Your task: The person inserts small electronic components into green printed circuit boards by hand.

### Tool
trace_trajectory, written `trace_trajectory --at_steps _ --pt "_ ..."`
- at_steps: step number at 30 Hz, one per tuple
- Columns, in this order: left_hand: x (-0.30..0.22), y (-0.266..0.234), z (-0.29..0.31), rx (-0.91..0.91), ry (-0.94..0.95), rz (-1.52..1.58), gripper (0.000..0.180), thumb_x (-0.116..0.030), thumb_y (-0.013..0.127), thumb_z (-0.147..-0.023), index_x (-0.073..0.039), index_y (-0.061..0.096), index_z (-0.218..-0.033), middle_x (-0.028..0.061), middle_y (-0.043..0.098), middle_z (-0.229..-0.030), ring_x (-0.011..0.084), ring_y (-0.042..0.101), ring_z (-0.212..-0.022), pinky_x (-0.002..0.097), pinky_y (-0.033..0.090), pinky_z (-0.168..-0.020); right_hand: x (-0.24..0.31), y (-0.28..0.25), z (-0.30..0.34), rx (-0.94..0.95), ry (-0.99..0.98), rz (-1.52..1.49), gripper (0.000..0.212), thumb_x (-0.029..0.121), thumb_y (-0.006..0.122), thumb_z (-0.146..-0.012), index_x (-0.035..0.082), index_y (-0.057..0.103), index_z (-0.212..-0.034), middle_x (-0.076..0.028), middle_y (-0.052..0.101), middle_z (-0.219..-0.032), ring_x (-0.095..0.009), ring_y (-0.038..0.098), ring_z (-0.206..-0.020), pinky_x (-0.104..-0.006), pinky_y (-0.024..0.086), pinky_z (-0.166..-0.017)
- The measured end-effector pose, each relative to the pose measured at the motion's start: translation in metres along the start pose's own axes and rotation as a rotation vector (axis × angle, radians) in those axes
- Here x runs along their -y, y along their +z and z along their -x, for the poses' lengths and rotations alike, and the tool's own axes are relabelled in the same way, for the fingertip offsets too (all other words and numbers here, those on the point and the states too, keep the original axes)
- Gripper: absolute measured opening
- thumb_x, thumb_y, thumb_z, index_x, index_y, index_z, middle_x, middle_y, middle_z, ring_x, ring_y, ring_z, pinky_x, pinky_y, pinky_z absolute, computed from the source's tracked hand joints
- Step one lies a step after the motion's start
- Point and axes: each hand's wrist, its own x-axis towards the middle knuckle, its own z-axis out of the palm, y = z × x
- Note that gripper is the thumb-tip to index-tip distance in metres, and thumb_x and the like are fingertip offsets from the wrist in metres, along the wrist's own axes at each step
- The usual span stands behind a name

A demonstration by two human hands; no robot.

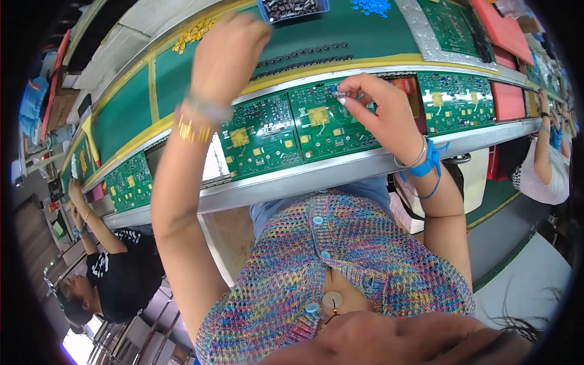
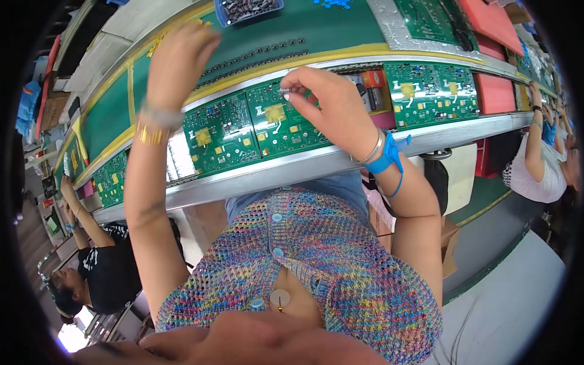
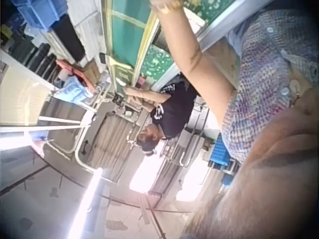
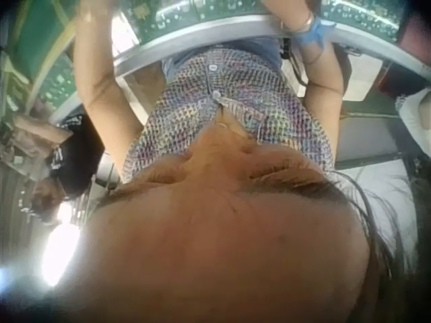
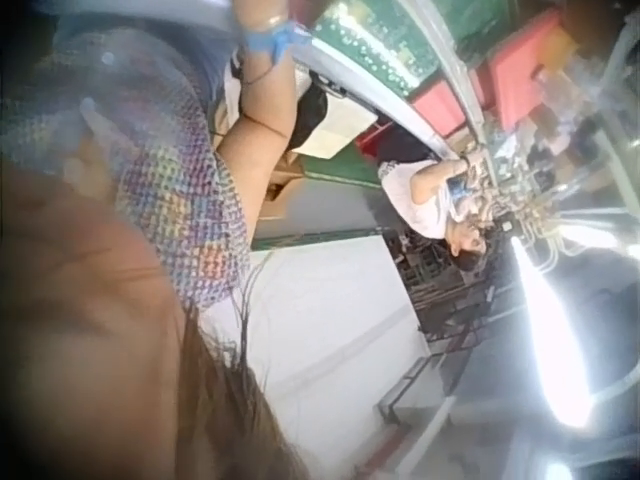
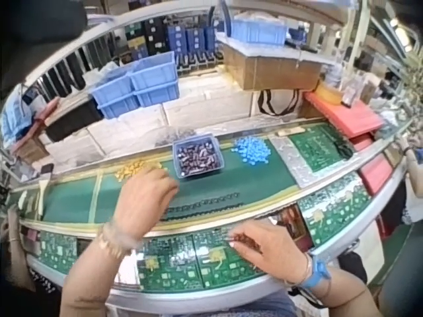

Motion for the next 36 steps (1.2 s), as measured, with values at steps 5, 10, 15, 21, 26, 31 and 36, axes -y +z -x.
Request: trace_trajectory --at_steps 5,10,15,21,26,31,36 --pt "0.037 0.069 -0.072 0.186 0.197 -0.089 0.014 -0.017 0.066 -0.076 -0.007 0.068 -0.086 0.0152 0.065 -0.079 0.0314 0.063 -0.075 0.0407 0.051 -0.070 -0.006 -0.011 0.024 -0.056 0.182 -0.145 0.019 0.005 0.063 -0.083 0.004 0.062 -0.102 -0.008 0.065 -0.086 -0.015 0.064 -0.077 -0.0265 0.051 -0.066" --pt "0.048 0.091 -0.080 -0.306 0.454 0.594 0.016 -0.011 0.062 -0.075 -0.009 0.070 -0.089 0.0154 0.066 -0.079 0.0310 0.064 -0.077 0.0420 0.052 -0.070 -0.015 -0.016 0.039 -0.123 0.287 -0.290 0.019 0.007 0.064 -0.085 0.002 0.062 -0.102 -0.007 0.067 -0.085 -0.011 0.063 -0.070 -0.0227 0.049 -0.063" --pt "0.036 0.093 -0.090 0.293 0.029 -0.167 0.013 -0.010 0.058 -0.076 -0.008 0.069 -0.083 0.0160 0.065 -0.078 0.0305 0.065 -0.076 0.0416 0.052 -0.068 -0.019 -0.019 0.043 -0.138 0.266 -0.258 0.017 0.009 0.065 -0.085 0.002 0.063 -0.100 -0.007 0.068 -0.085 -0.009 0.063 -0.068 -0.0225 0.049 -0.061" --pt "0.026 0.076 -0.078 0.004 0.001 0.068 0.011 -0.010 0.062 -0.077 -0.005 0.069 -0.084 0.0173 0.065 -0.079 0.0296 0.064 -0.075 0.0383 0.052 -0.069 -0.018 -0.030 0.049 -0.063 0.066 0.179 0.013 0.009 0.068 -0.078 0.005 0.063 -0.089 -0.006 0.060 -0.080 -0.021 0.059 -0.072 -0.0322 0.048 -0.064" --pt "-0.010 0.027 -0.041 -0.066 -0.821 1.601 0.012 -0.012 0.066 -0.076 -0.002 0.069 -0.081 0.0151 0.067 -0.082 0.0265 0.064 -0.077 0.0344 0.053 -0.072 -0.020 -0.026 0.056 0.056 -0.064 0.351 0.012 0.010 0.069 -0.073 0.007 0.062 -0.083 -0.006 0.055 -0.082 -0.026 0.054 -0.081 -0.0367 0.045 -0.071" --pt "-0.023 0.021 0.031 0.281 -0.829 2.111 0.030 -0.019 0.055 -0.094 0.000 0.052 -0.117 0.0024 0.059 -0.095 0.0084 0.059 -0.087 0.0186 0.053 -0.075 -0.022 -0.020 0.056 0.097 -0.087 0.362 0.012 0.010 0.069 -0.072 0.007 0.062 -0.082 -0.006 0.054 -0.084 -0.026 0.053 -0.081 -0.0362 0.045 -0.072" --pt "-0.041 0.016 0.076 0.392 -1.000 2.191 0.025 -0.020 0.056 -0.093 -0.003 0.054 -0.112 0.0020 0.057 -0.094 0.0082 0.057 -0.082 0.0190 0.051 -0.071 -0.021 -0.019 0.056 0.110 -0.096 0.389 0.013 0.010 0.069 -0.072 0.007 0.062 -0.082 -0.006 0.054 -0.084 -0.025 0.052 -0.082 -0.0362 0.045 -0.072"
